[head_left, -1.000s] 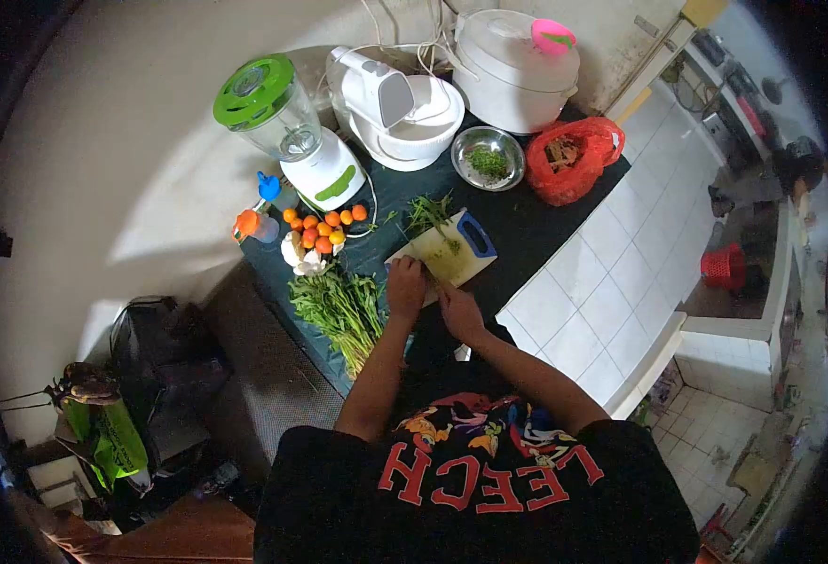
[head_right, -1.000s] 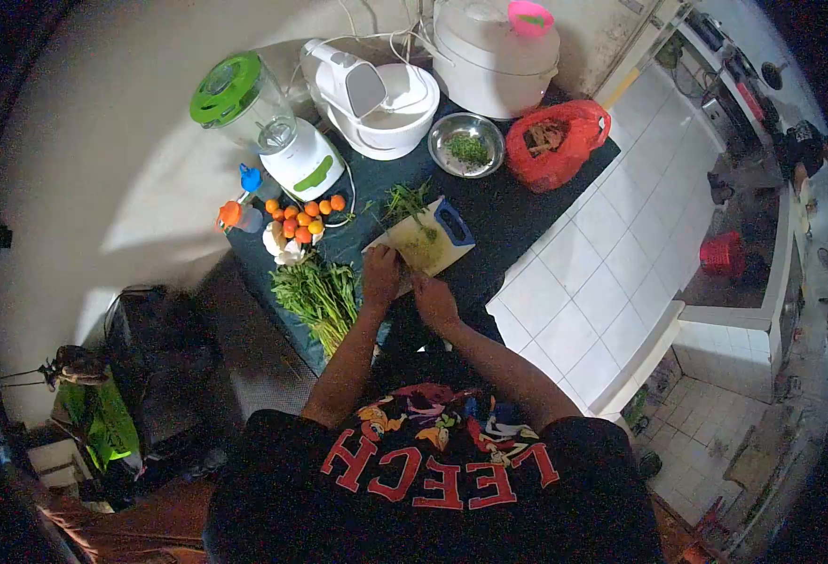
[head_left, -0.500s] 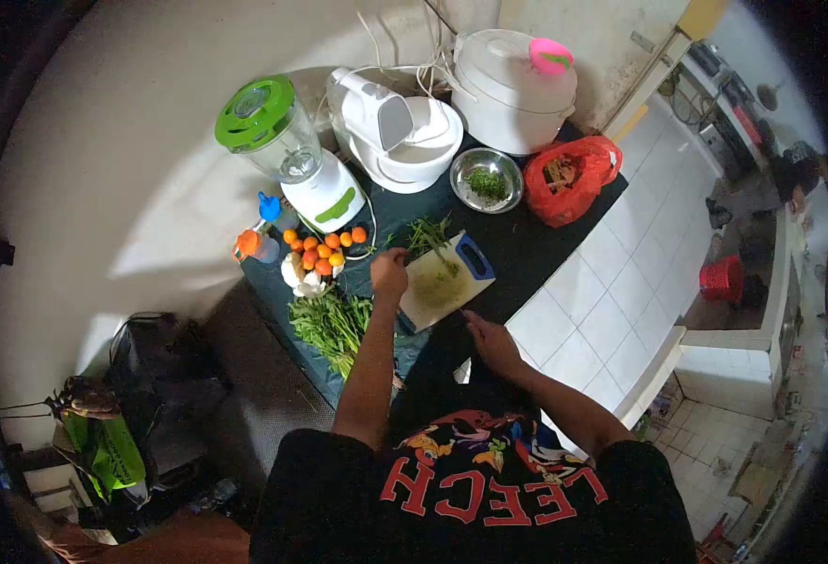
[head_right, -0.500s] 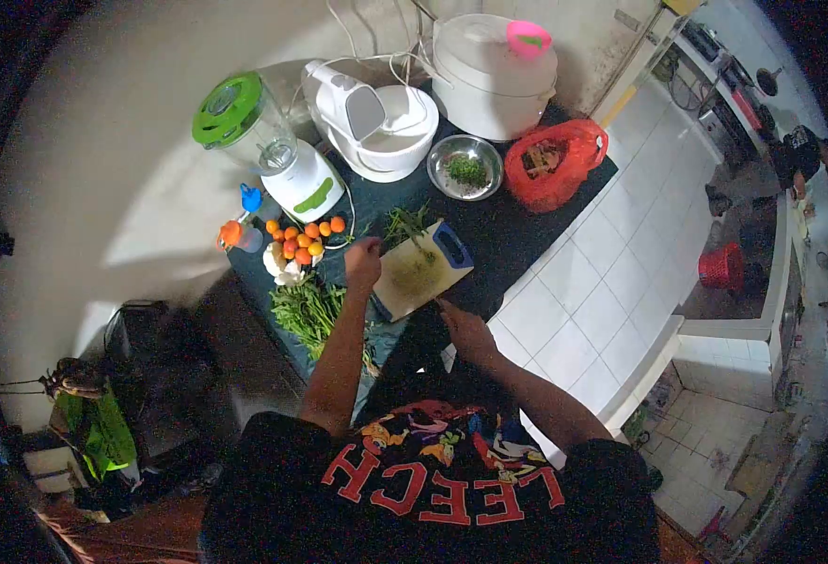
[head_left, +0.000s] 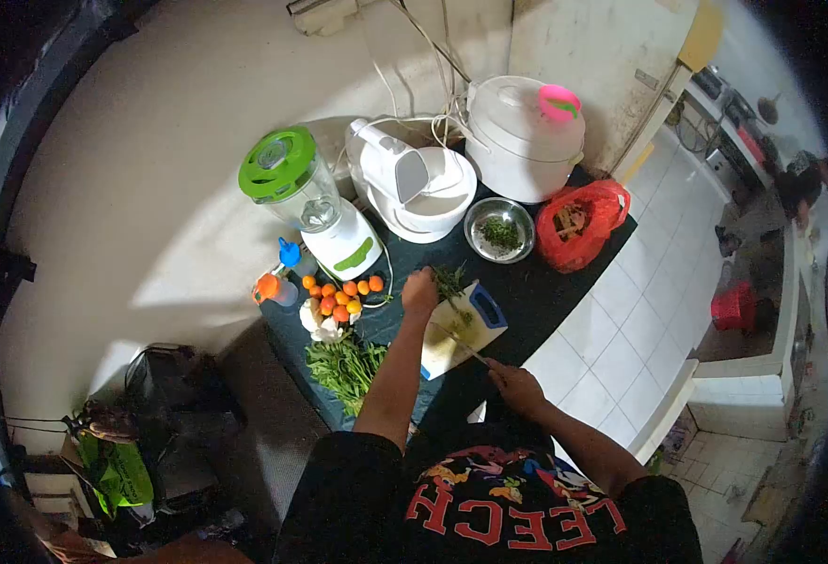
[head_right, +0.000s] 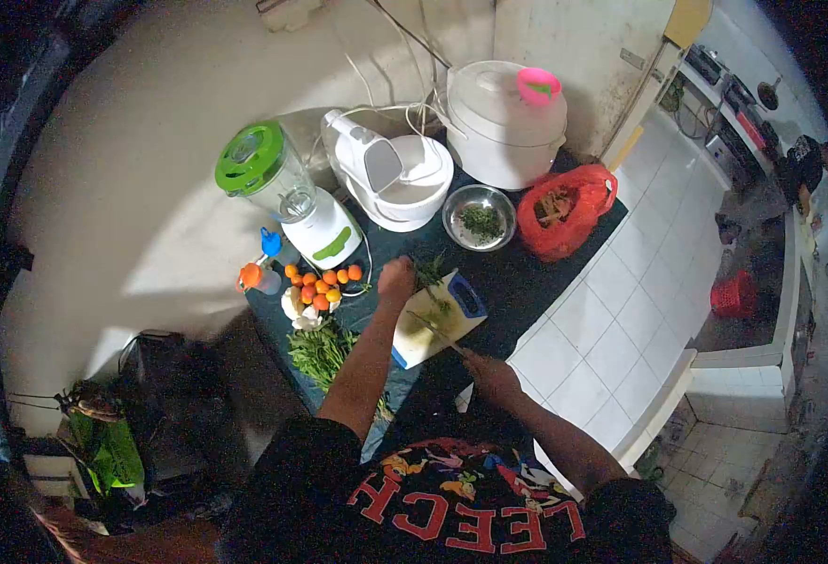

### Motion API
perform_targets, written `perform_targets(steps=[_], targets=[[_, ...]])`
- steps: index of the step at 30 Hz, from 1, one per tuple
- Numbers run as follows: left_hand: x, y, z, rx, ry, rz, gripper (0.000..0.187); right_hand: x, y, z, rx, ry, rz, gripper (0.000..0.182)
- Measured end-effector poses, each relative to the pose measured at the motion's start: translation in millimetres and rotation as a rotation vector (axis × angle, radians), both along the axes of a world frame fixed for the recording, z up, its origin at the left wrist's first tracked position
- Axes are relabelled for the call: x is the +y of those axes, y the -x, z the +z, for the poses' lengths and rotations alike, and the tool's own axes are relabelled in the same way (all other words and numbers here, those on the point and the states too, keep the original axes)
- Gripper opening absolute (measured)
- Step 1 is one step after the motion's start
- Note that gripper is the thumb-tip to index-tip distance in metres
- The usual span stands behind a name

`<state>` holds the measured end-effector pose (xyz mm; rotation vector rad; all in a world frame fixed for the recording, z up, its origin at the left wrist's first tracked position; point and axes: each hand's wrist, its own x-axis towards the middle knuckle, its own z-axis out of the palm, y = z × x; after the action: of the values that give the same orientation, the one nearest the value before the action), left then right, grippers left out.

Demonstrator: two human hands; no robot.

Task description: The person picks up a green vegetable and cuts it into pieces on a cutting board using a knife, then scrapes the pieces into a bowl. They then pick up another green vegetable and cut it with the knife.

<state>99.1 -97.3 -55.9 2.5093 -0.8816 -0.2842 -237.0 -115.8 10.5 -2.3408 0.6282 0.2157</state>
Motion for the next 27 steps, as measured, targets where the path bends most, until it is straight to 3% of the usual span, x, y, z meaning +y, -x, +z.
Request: perform_targets(steps=[6, 9, 13, 14, 15, 17, 18, 22, 24, 25, 27], targets=[[8.1, -24.3, 4.5, 0.186, 0.113, -0.074, 0.018, -3.8, -5.3, -19.0, -0.034, -0.011, 0.064, 0.048], [13.6, -47.5, -6.2, 0.105, 0.017, -0.178, 0.018, -2.1, -14.6, 10.5, 0.017, -0.022, 0.052, 0.046], [30.4, -63.5, 13.8, 0.086, -0.082, -0.276, 0.04, -5.4, -19.9, 4.4, 0.064, -0.093, 0.045, 0.044], [29.3, -65.0, 26.3, 0.228, -0.217, -0.214, 0.053, -7.7, -20.2, 5.3, 0.016, -0.114, 0.033, 0.044], [33.8, -67.4, 24.3, 0.229, -0.222, -0.218, 0.053, -10.8, -20.9, 9.4, -0.029, -0.131, 0.02, 0.044], [49.3, -72.6, 19.9, -0.011, -0.278, -0.298, 0.053, -9.4, -19.1, 17.3, 0.037, -0.128, -0.002, 0.043], [50.2, -76.9, 28.9, 0.036, -0.417, -0.359, 0.047, -9.7, -17.4, 15.9, 0.007, -0.122, -0.038, 0.043], [79.2, -94.9, -8.7, -0.056, -0.417, -0.43, 0.031, -11.2, -8.6, -1.3, -0.006, -0.029, -0.047, 0.043], [93.2, -87.0, -15.1, -0.045, -0.314, -0.111, 0.025, -10.4, -3.4, -1.0, -0.044, -0.049, -0.066, 0.043], [92.1, -79.2, 4.7, -0.044, -0.313, -0.11, 0.025, -10.9, -2.8, 1.3, -0.088, -0.068, -0.085, 0.043], [81.4, -48.5, 67.7, 0.16, -0.241, -0.336, 0.027, -10.8, 0.5, 20.3, -0.027, -0.1, -0.103, 0.042]])
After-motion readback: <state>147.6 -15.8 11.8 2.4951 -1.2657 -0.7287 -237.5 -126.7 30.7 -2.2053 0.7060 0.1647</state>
